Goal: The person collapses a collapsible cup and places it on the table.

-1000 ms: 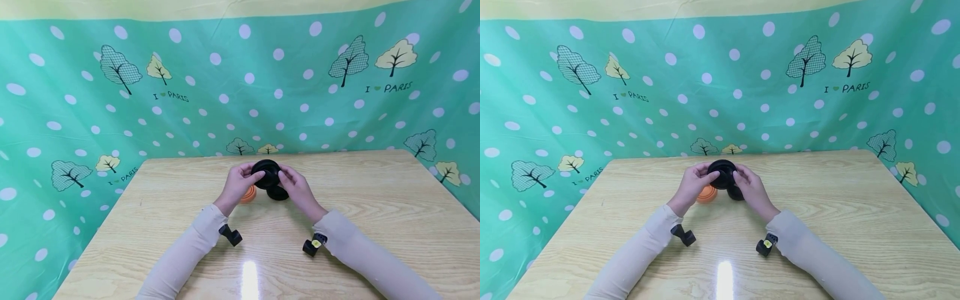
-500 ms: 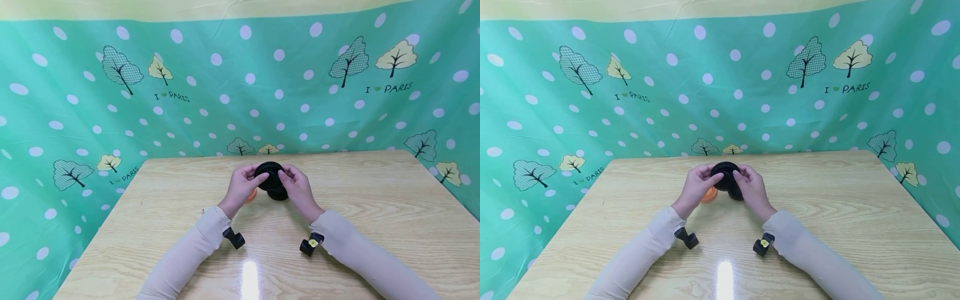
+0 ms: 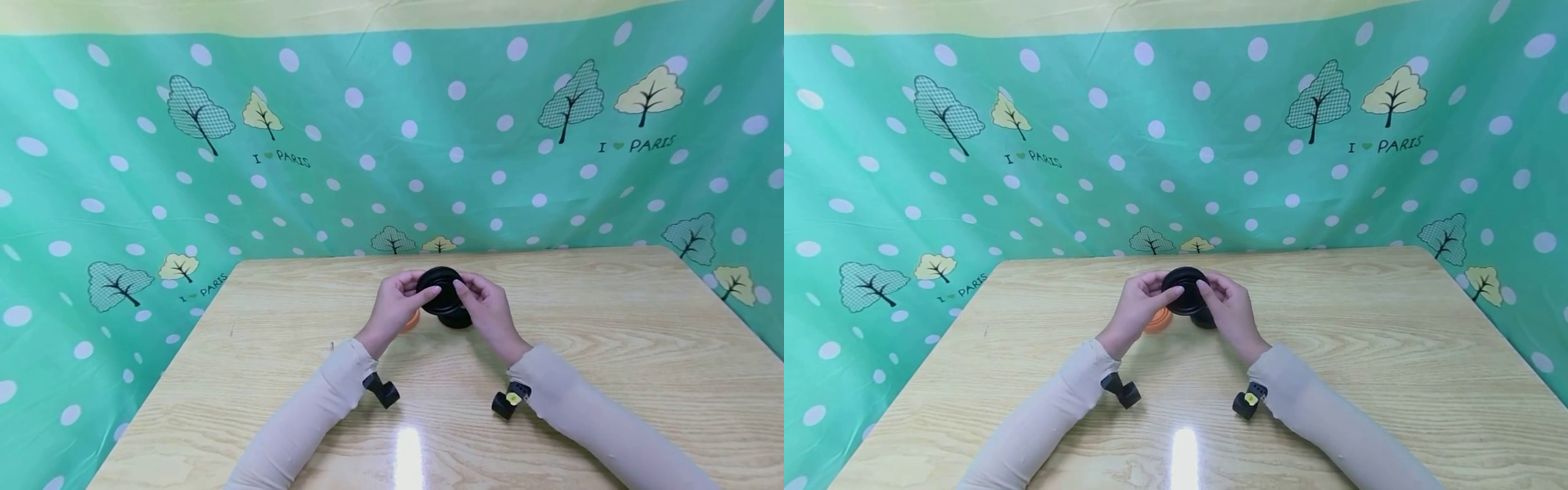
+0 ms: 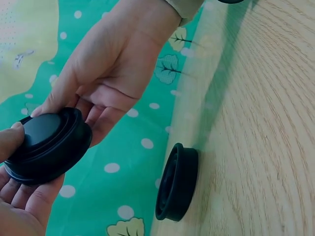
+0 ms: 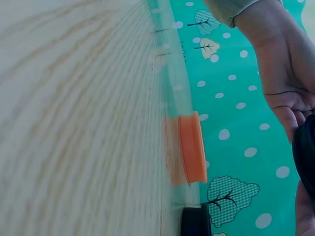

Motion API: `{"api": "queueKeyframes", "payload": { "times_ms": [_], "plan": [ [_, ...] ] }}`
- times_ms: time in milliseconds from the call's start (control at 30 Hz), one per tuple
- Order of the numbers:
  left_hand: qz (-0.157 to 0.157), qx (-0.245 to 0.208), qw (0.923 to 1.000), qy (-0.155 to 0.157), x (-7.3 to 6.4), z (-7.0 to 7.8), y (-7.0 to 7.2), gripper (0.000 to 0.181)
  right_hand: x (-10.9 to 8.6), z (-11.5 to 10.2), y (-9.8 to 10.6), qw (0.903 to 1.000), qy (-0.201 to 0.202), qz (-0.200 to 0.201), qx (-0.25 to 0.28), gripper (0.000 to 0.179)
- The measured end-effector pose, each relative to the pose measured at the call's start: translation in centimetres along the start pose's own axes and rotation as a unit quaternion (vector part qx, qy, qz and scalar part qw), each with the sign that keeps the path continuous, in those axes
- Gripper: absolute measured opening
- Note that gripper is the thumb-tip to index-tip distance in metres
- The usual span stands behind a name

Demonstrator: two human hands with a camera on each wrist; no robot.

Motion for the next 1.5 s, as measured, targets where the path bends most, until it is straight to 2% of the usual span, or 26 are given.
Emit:
{"api": "queueKeyframes", "payload": {
  "times_ms": [633,900,1100,1233,1333,1500],
  "plan": [
    [-0.006,0.012,0.9998,0.012,-0.2,-0.1,0.3,0.027,-0.2,0.4,0.1,0.9984,-0.028,-0.048,-0.013,0.033],
    [-0.03,0.039,0.9985,0.022,-0.3,-0.4,0.3,0.025,-0.1,0.4,0.7,0.9983,-0.011,-0.05,-0.028,0.029],
    [-0.053,0.051,0.9961,0.049,-0.6,-0.7,0.1,0.031,-0.2,-0.3,1.2,0.9982,0.017,-0.057,0.003,0.027],
    [-0.082,0.067,0.9931,0.051,-0.8,-0.5,-0.3,0.039,-0.3,-0.9,1.1,0.996,0.046,-0.067,0.038,0.025],
    [-0.102,0.082,0.9901,0.049,-0.8,-0.3,-0.7,0.044,-0.5,-1.6,1.0,0.9924,0.086,-0.073,0.049,0.023],
    [-0.107,0.091,0.9862,0.088,-0.7,-1.0,-0.9,0.05,-1.2,-2.8,1.0,0.9825,0.164,-0.075,0.047,0.022]
  ]
}}
Point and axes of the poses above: each hand's wrist, its own x-axis towards the middle knuckle, its own y-axis out of the back of the hand, z = x × y, the point moved 10 cm from there along x, towards the middle knuckle, and after that the axes turned 14 degrees about -x, right-handed, at the moved point
